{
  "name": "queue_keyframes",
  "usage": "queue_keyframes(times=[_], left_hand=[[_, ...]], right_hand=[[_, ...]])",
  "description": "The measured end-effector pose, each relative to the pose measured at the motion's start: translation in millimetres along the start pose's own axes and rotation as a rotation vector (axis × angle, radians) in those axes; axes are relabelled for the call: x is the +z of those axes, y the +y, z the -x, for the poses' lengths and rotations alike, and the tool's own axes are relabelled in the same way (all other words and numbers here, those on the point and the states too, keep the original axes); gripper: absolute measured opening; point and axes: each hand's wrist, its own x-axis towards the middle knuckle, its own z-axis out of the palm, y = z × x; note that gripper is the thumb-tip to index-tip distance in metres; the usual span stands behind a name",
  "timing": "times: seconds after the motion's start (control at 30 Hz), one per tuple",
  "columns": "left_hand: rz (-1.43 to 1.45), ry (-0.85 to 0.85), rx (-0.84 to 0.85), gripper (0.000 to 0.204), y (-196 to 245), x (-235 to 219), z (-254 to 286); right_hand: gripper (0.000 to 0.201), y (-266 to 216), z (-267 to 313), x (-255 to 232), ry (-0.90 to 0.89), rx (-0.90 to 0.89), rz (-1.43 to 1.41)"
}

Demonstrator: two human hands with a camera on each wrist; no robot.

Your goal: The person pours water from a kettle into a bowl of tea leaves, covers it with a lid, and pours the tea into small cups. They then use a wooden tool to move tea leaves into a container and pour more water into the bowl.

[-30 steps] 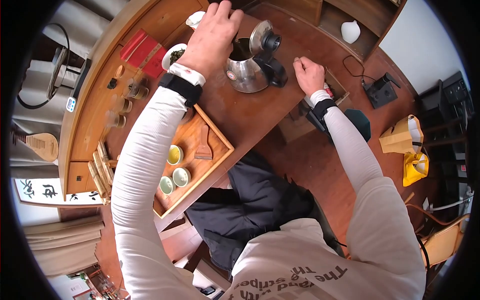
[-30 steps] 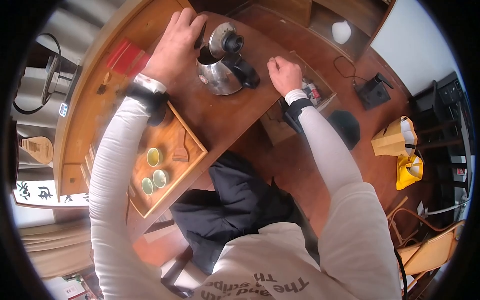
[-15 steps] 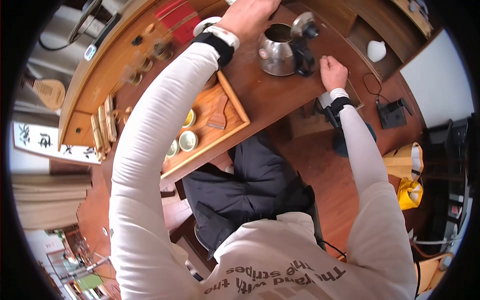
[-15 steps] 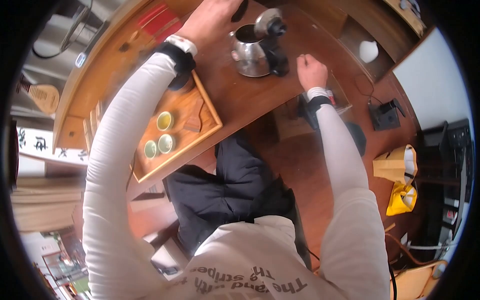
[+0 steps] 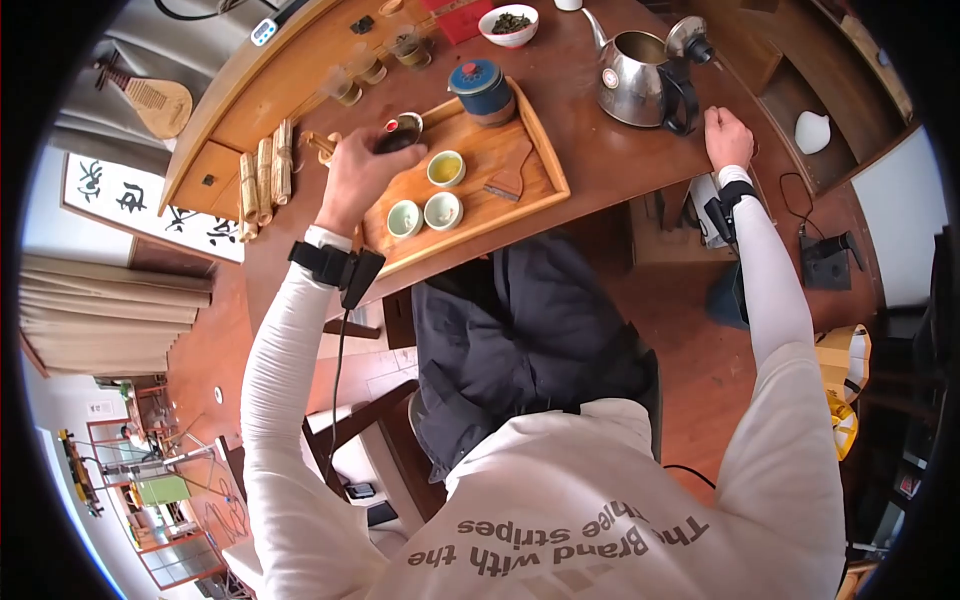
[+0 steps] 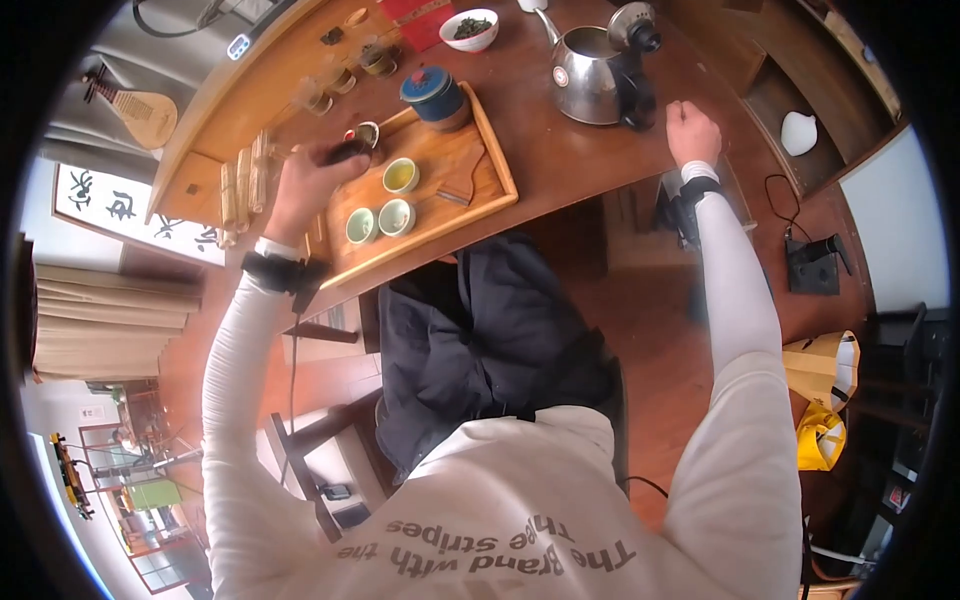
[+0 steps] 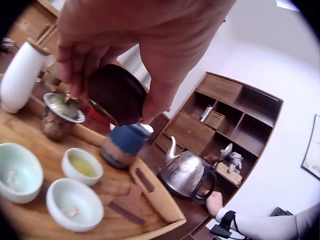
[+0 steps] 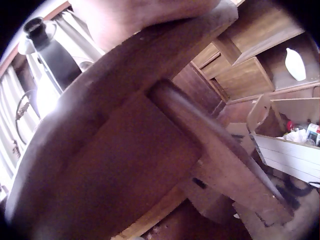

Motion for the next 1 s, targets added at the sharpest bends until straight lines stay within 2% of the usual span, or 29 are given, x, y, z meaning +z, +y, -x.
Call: queue_keyframes(times=[0.07, 0.17, 0.27, 0.37, 0.5, 0.57, 0.7, 0.73, 0.83, 0.93, 1.0], left_hand=[[0.046, 0.045, -0.052, 0.048, -38, 9, 14], [-0.12, 0.127, -0.139, 0.053, -65, 22, 18], [-0.247, 0.075, -0.17, 0.06, -84, 28, 7], [-0.179, 0.068, -0.214, 0.066, -95, 42, 5], [-0.174, 0.068, -0.169, 0.066, -85, 44, 17], [-0.48, 0.29, 0.168, 0.062, -63, 47, 25], [-0.483, 0.184, 0.259, 0.053, -24, 59, 26], [-0.48, 0.18, 0.255, 0.053, -25, 63, 22], [-0.662, 0.013, 0.202, 0.05, -26, 74, 4], [-0.678, -0.045, 0.175, 0.049, -21, 76, -5], [-0.671, -0.019, 0.21, 0.047, -25, 78, -6]], right_hand=[[0.039, 2, -3, 2, -0.014, -0.012, 0.034], [0.04, -5, 0, -4, -0.031, 0.008, 0.013], [0.04, -2, -2, -2, -0.021, 0.015, 0.0], [0.039, 2, -1, -1, -0.028, 0.019, 0.019], [0.039, 5, -3, 0, -0.032, 0.003, -0.014], [0.04, 1, -1, -4, -0.021, 0.01, -0.046], [0.04, 3, -2, -5, -0.05, 0.003, -0.021], [0.04, 5, -2, -3, -0.055, 0.003, -0.017], [0.039, 7, -3, -3, -0.019, -0.004, -0.072], [0.039, 5, -1, -5, -0.033, 0.054, -0.053], [0.038, 3, -1, -7, -0.059, 0.044, -0.068]])
